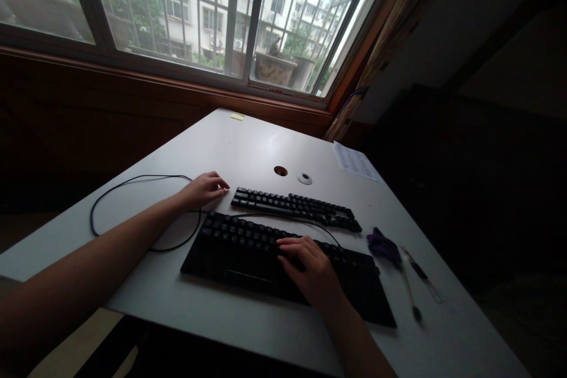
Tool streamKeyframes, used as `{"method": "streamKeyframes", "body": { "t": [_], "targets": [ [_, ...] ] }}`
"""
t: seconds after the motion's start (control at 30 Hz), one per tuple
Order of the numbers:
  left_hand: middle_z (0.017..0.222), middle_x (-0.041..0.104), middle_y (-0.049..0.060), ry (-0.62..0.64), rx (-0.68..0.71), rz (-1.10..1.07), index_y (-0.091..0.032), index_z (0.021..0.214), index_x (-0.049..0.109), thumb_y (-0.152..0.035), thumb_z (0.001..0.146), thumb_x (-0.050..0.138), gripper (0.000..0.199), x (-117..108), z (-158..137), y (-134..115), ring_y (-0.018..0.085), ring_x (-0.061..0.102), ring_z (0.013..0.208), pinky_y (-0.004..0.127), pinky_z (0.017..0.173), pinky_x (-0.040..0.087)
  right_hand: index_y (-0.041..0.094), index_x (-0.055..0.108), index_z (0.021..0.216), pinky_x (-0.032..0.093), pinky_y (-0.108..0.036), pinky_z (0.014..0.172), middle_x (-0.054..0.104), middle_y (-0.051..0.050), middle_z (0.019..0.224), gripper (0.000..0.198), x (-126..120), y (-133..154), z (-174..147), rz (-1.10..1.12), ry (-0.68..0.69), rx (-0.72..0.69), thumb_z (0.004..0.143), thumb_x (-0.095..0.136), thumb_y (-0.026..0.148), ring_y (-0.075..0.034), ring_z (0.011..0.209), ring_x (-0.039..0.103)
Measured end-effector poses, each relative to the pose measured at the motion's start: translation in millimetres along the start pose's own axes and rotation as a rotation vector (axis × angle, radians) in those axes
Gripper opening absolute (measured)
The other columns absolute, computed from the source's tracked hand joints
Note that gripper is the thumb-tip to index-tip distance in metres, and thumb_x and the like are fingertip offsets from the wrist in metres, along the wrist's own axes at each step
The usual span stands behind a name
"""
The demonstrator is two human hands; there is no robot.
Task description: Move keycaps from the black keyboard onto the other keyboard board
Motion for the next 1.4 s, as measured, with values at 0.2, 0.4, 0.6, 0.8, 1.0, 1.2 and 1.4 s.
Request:
{"method": "streamKeyframes", "body": {
  "t": [0.2, 0.4, 0.6, 0.8, 1.0, 1.2, 1.4],
  "targets": [
    [0.103, 0.066, 0.01, -0.004, 0.008, -0.001, -0.018, 0.1, 0.081, -0.053, 0.091, 0.062, 0.04, 0.1, -0.1, 0.1, 0.02, 0.069, 0.082, 0.034, 0.08, 0.057, 0.025, 0.063, 0.099, 0.063, -0.034, 0.075, 0.077, -0.005, 0.1, 0.013, -3.5, -5.3, -1.1, 0.062, -0.037, 0.119, 0.093, 0.07, 0.017, -0.02, 0.084, 0.073],
    [0.103, 0.067, 0.01, -0.015, 0.017, -0.004, -0.019, 0.1, 0.081, -0.056, 0.092, 0.061, 0.042, -0.3, -0.4, -0.9, 0.02, 0.069, 0.084, 0.033, 0.079, 0.058, 0.028, 0.068, 0.118, 0.063, -0.03, 0.07, 0.07, -0.003, 0.096, 0.023, -6.0, -5.9, -1.0, 0.032, -0.057, 0.14, 0.095, 0.072, 0.024, -0.016, 0.073, 0.068],
    [0.104, 0.066, 0.01, -0.015, 0.018, -0.004, -0.018, 0.1, 0.081, -0.054, 0.092, 0.062, 0.042, -0.1, -0.7, -1.4, 0.02, 0.069, 0.084, 0.034, 0.08, 0.057, 0.027, 0.07, 0.105, 0.063, -0.03, 0.069, 0.067, -0.004, 0.101, 0.012, -5.4, -9.3, -2.9, 0.062, -0.059, 0.142, 0.095, 0.075, 0.03, -0.018, 0.08, 0.069],
    [0.103, 0.065, 0.01, -0.021, 0.026, -0.02, -0.018, 0.1, 0.081, -0.053, 0.091, 0.063, 0.04, -0.4, -1.1, -2.4, 0.021, 0.069, 0.084, 0.035, 0.08, 0.058, 0.027, 0.063, 0.104, 0.059, -0.029, 0.066, 0.07, -0.002, 0.098, 0.021, -3.7, -13.4, -6.5, 0.083, -0.059, 0.199, 0.092, 0.078, 0.035, -0.017, 0.074, 0.065],
    [0.103, 0.065, 0.01, -0.02, 0.031, -0.015, -0.019, 0.1, 0.08, -0.051, 0.091, 0.063, 0.038, 0.3, -0.7, 0.3, 0.02, 0.069, 0.084, 0.033, 0.079, 0.058, 0.026, 0.059, 0.091, 0.056, -0.027, 0.061, 0.07, -0.002, 0.092, 0.02, -4.4, -8.4, -2.1, 0.107, -0.071, 0.156, 0.093, 0.078, 0.033, -0.016, 0.071, 0.064],
    [0.103, 0.065, 0.01, -0.018, 0.034, 0.0, -0.018, 0.1, 0.081, -0.05, 0.091, 0.063, 0.038, 1.1, -0.7, 1.8, 0.02, 0.069, 0.083, 0.034, 0.078, 0.058, 0.025, 0.062, 0.091, 0.059, -0.028, 0.068, 0.07, -0.002, 0.093, 0.017, -2.4, -10.7, -1.4, 0.165, -0.045, 0.166, 0.092, 0.078, 0.03, -0.018, 0.082, 0.07],
    [0.102, 0.065, 0.01, -0.022, 0.036, -0.002, -0.018, 0.1, 0.081, -0.05, 0.091, 0.063, 0.038, 0.5, -0.8, 0.1, 0.02, 0.068, 0.083, 0.033, 0.078, 0.058, 0.025, 0.064, 0.096, 0.062, -0.03, 0.08, 0.072, -0.003, 0.098, 0.014, -0.4, -11.1, -1.8, 0.179, -0.018, 0.133, 0.092, 0.077, 0.018, -0.019, 0.09, 0.073]
  ]
}}
Point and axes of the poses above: each hand's wrist, its own z-axis towards the middle knuckle, its own x-axis out of the palm, y = z × x, the point moved 5 cm from there along z, towards the middle knuckle
